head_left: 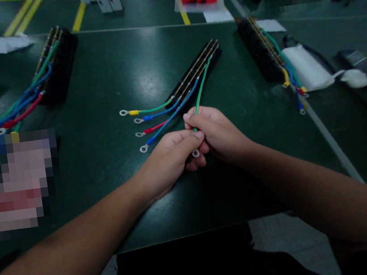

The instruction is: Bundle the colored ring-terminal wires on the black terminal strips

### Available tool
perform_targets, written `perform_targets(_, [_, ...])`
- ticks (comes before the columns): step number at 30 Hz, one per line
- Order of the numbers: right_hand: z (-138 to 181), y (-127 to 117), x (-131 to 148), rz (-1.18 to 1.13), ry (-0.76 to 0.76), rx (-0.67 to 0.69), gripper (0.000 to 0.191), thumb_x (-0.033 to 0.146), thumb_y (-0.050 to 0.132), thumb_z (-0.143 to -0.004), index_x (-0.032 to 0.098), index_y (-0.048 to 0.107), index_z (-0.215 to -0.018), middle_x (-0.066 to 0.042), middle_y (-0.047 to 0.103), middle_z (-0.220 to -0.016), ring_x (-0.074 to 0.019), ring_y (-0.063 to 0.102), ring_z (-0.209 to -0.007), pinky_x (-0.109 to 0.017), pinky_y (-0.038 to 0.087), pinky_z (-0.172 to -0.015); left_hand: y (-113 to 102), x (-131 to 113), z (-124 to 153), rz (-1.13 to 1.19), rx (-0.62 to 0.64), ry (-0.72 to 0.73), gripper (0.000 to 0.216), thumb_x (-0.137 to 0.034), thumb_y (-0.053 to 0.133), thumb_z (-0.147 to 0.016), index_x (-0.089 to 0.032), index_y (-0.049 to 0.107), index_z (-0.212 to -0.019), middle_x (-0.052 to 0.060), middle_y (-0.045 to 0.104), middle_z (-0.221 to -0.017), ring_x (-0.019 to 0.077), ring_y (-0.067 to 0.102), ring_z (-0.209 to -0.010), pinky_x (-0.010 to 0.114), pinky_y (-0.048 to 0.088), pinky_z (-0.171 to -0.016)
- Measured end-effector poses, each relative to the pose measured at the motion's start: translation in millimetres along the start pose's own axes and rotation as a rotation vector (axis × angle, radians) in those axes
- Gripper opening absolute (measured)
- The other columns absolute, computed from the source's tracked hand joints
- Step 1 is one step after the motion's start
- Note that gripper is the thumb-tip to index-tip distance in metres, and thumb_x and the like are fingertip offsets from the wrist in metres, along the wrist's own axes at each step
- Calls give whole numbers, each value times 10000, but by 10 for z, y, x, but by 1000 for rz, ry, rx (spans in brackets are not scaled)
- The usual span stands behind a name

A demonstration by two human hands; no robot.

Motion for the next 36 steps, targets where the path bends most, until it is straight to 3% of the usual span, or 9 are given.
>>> perform_targets(36, [18,5,9,-10,21,8,223,282,592,-949,206,535,-747,61,474,-428,-92,462,-355,-175,337,-366,9,-18,4,-3,-6,-8,266,-315,601,-941,-144,645,-743,-9,599,-596,62,495,-516,168,373,-503])
Point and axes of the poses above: each hand's wrist, its own z-axis away from the middle knuckle, its own y-axis out of the palm, x = y × z, the point moved 3 cm from there along -z, towards the middle knuckle
